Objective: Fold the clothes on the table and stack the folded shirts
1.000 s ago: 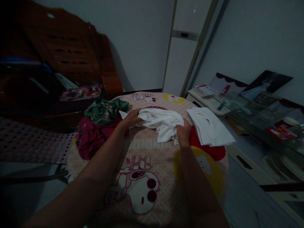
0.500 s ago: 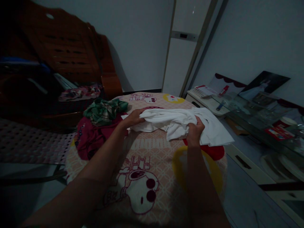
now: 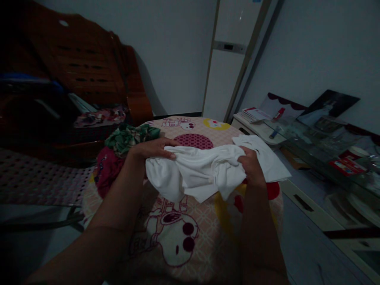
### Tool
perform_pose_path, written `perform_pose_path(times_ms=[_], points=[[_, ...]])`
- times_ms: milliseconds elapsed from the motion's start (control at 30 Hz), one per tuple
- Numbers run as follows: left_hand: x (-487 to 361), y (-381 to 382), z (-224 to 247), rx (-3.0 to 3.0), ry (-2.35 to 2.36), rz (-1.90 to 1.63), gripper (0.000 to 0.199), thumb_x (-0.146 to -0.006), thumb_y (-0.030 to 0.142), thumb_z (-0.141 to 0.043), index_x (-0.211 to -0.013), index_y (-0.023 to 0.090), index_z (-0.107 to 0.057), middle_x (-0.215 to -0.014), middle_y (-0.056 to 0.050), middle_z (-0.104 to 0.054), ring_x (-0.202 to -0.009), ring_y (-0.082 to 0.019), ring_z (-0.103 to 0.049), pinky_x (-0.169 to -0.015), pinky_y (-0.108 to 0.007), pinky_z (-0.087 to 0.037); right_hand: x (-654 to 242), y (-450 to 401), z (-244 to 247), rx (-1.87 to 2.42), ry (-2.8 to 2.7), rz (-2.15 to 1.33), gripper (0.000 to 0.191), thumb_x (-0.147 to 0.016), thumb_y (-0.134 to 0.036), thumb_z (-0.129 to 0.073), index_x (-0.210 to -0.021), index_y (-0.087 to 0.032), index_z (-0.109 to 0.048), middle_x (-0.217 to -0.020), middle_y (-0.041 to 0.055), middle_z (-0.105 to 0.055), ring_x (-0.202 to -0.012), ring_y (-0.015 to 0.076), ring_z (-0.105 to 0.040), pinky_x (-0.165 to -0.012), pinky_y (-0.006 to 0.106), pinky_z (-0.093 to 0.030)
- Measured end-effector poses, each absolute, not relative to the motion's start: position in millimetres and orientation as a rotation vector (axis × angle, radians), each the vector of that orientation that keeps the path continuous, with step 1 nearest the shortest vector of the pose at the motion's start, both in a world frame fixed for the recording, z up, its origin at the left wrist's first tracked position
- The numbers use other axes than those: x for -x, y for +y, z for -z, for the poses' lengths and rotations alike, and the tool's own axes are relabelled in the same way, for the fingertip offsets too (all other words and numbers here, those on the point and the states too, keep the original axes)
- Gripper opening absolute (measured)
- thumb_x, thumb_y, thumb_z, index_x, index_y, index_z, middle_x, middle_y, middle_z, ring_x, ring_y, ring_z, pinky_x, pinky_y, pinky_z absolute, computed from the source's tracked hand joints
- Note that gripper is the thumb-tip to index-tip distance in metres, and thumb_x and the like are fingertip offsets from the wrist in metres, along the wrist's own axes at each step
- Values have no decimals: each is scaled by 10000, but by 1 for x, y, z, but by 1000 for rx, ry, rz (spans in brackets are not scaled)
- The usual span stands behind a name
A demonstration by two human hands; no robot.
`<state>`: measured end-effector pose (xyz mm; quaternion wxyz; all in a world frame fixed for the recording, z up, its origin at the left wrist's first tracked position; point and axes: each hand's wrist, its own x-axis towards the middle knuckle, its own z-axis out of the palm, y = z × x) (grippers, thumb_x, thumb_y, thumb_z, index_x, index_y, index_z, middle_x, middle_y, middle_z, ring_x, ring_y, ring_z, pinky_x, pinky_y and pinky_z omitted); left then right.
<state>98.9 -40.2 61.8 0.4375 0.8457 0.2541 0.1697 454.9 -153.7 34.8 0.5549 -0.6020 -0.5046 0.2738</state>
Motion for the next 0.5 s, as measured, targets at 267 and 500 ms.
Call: perform_pose_path(times_ms=[267,500], points=[[-110,-3,-3,-2390,1162,-414,237,-747,436,-631,-640,225,-621,-724,-84,-687,-761,-253,-637,-724,-301,-471,-459,-141,-3,1603,-1266,-884,361,-570,-224,-679,-909,-157,-779,-780,42,-760,-653,193,-645,-578,282,-499],[-97,-2,-27,-2253,1118,-854,248,-838,338,-478,-665,198,-588,-683,-27,-623,-698,-198,-573,-708,-290,-458,-465,-149,-15,1448,-1170,-859,360,-633,-303,-670,-941,-148,-775,-767,46,-759,-690,207,-664,-620,306,-519]])
